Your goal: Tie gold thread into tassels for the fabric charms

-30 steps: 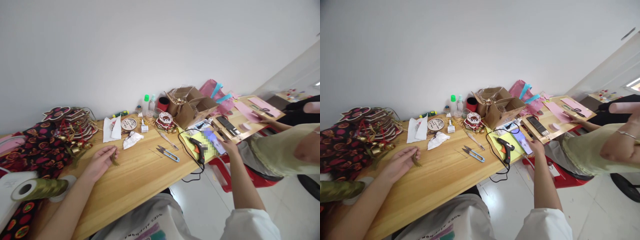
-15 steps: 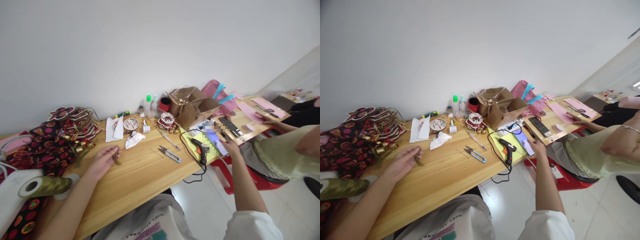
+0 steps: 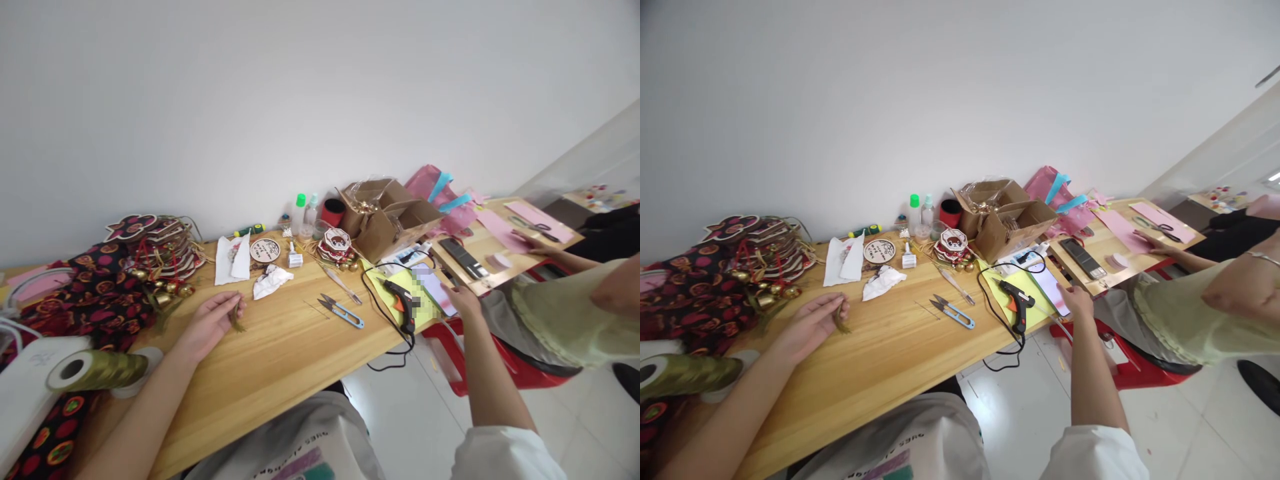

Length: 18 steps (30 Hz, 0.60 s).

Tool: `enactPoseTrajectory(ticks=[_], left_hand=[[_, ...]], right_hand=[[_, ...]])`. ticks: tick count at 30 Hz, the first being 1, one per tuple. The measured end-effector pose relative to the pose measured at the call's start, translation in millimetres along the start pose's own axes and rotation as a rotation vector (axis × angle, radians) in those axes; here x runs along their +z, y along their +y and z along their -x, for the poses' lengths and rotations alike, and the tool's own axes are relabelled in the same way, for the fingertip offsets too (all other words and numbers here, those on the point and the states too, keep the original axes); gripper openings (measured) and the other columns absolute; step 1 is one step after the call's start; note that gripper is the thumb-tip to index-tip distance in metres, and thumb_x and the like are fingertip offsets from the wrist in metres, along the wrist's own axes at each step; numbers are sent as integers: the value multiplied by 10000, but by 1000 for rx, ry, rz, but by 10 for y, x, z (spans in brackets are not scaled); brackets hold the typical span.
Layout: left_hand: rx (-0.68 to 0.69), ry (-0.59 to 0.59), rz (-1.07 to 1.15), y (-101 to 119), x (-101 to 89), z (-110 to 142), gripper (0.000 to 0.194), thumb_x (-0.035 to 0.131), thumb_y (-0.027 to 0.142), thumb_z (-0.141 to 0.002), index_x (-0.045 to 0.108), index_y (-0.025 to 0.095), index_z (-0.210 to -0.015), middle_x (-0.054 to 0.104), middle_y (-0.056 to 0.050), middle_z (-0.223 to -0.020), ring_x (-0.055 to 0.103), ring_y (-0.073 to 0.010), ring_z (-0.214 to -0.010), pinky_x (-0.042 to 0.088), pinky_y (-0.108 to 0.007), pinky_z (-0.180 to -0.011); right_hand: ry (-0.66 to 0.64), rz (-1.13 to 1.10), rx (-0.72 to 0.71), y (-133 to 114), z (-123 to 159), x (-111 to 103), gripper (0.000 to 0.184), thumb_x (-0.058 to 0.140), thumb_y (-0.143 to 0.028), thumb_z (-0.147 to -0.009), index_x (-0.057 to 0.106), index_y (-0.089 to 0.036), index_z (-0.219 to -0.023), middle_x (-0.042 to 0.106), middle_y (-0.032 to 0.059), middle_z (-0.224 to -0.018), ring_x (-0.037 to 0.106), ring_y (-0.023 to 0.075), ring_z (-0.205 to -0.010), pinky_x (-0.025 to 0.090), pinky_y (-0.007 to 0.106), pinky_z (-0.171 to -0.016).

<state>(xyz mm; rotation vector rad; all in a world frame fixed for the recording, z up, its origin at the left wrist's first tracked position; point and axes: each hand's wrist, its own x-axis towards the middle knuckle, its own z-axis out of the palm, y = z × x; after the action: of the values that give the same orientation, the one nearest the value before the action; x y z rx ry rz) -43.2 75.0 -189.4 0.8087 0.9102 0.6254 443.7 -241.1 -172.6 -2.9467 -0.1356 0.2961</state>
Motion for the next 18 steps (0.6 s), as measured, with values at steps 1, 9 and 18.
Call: enactPoseTrajectory(ticks=[1, 9, 18], left_hand=[[1, -1, 0, -4, -2, 0, 90, 624, 195, -937, 627, 107, -921, 629, 5, -811, 600, -90, -641, 527, -208, -552], [0, -6, -1, -15, -13, 3, 101, 623, 209, -939, 629, 108, -937, 633, -1, -827, 603, -94, -653, 531, -215, -561], [-13, -11, 6, -21, -32, -17, 121, 621, 228, -942, 631, 111, -969, 643, -14, -866, 616, -105, -685, 544, -231, -585]], right_hand=[[0, -1, 4, -3, 4, -1, 343, 599, -385, -950, 598, -164, -1212, 630, 90, -1217, 644, 220, -1047, 560, 434, -889], [3, -22, 27, -12, 28, -5, 350, 597, -386, -951, 594, -166, -1222, 624, 92, -1233, 639, 227, -1064, 555, 443, -902], [-2, -34, 28, -34, 50, -20, 346, 597, -383, -951, 595, -166, -1221, 625, 91, -1233, 640, 226, -1062, 556, 441, -901]])
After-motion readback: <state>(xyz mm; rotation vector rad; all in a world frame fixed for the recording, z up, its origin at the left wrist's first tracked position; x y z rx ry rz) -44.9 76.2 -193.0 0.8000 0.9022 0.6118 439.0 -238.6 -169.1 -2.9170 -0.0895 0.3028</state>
